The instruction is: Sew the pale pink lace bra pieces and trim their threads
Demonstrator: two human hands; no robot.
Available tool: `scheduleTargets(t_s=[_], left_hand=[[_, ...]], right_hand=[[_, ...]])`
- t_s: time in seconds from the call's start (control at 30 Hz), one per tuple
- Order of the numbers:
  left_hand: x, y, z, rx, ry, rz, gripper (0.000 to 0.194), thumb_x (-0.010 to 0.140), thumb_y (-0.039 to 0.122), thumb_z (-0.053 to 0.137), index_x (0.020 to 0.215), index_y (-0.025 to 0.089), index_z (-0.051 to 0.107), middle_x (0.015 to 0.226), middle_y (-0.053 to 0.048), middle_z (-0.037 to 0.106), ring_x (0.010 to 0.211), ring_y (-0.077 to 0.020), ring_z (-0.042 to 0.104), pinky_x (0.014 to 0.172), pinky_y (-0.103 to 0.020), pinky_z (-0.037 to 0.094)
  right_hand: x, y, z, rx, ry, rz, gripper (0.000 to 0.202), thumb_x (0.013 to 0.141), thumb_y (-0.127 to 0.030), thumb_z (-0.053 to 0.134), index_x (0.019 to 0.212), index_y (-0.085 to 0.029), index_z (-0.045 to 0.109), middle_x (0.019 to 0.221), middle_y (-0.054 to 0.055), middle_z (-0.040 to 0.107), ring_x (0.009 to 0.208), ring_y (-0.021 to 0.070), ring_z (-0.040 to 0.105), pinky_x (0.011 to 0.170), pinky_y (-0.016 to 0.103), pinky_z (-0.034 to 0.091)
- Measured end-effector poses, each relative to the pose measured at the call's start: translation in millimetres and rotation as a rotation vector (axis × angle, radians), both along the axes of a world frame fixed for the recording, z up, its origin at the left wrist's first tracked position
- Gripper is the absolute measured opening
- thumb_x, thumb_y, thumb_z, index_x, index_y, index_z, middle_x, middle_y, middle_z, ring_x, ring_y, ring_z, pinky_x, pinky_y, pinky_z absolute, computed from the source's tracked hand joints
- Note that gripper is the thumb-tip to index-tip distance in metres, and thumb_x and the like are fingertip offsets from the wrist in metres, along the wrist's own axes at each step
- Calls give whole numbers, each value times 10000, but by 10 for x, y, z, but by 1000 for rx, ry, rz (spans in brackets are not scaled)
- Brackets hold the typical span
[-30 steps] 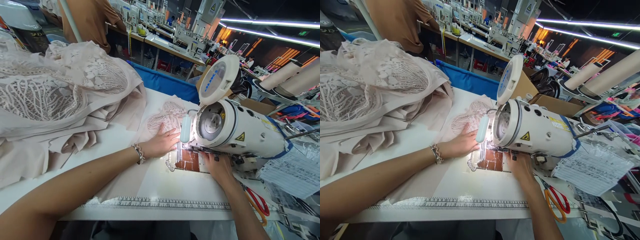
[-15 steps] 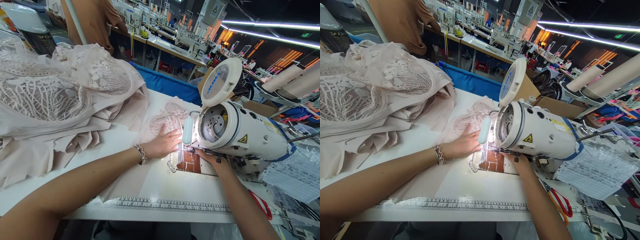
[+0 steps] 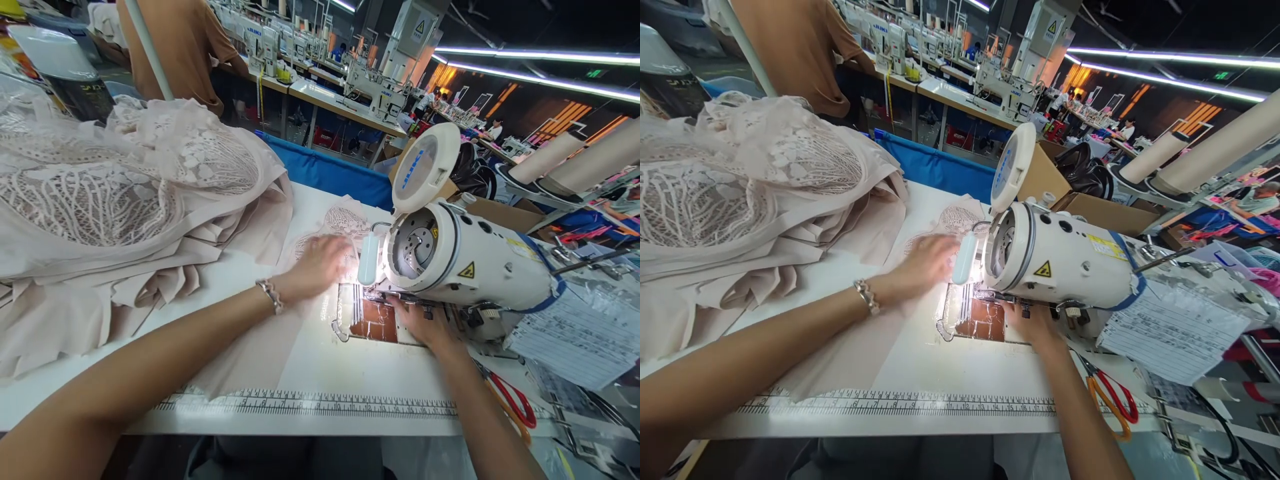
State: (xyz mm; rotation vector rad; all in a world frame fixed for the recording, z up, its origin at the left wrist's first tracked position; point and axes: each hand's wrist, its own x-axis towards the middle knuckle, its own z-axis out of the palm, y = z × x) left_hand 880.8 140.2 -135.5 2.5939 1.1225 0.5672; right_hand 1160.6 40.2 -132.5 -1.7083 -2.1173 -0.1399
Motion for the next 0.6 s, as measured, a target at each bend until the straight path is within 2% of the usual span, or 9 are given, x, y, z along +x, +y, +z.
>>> scheduleTargets(t_s=[0.07,0.13,0.17,0.23,0.3,0.37,0.43,0.53,0.6], left_hand=[[-168,119,94,-16,116,139,445,968,94,337,1393,98,466,1465,-184,476,1304,-325,465,1095,-549,377],[-331,85,153,-18,315,94,447,907,-18,315,1276,52,558,1331,-190,579,1171,-296,553,1011,-461,466],[-392,-17,166,6,400,55,423,894,-35,316,1190,47,607,1250,-187,619,1111,-290,575,958,-428,498],[-460,-382,152,75,507,32,360,889,-27,344,1028,63,663,1085,-178,658,1012,-293,595,841,-396,540],[-480,-870,91,142,525,41,328,887,-15,366,957,71,675,961,-168,655,922,-288,607,786,-398,550],[-492,-1327,-4,228,425,-2,308,896,13,409,1074,64,655,962,-155,651,895,-281,609,796,-409,554],[-523,-1651,-110,365,276,55,293,948,117,439,1174,43,611,1129,-212,628,1035,-331,593,860,-464,544],[-612,-1931,-243,480,152,117,295,993,254,420,1024,61,641,1267,-264,580,1210,-410,528,964,-566,489],[-680,-2100,-300,425,157,102,297,999,238,391,958,97,649,1136,-220,649,1087,-374,613,889,-533,530]], right_hand=[[-185,-199,-52,4,3,69,309,965,-297,450,776,-194,670,684,70,675,731,202,644,721,317,516],[-441,-407,-79,-14,67,195,341,975,-181,366,790,-204,651,725,39,681,692,155,634,683,265,494],[-586,-493,-81,-14,122,224,341,976,-154,350,810,-206,644,742,35,676,705,152,632,685,261,489],[-877,-611,-75,28,231,99,296,990,-179,356,884,-205,631,806,48,670,727,165,627,690,277,486],[-1134,-671,-87,23,290,-55,219,999,-323,437,1012,-192,612,866,72,665,730,194,625,662,302,488],[-1335,-726,-143,-29,252,-161,303,970,-464,504,1071,-189,583,904,88,659,727,225,622,614,321,471],[-1466,-820,-225,-75,169,-204,323,949,-514,527,1017,-200,567,930,98,643,740,245,617,580,323,445],[-1514,-1052,-292,-109,161,-126,199,933,-410,577,899,-217,545,928,78,604,782,233,599,614,315,449],[-1454,-1243,-254,-128,255,23,124,875,-272,624,820,-223,524,900,48,594,819,211,582,676,305,458]])
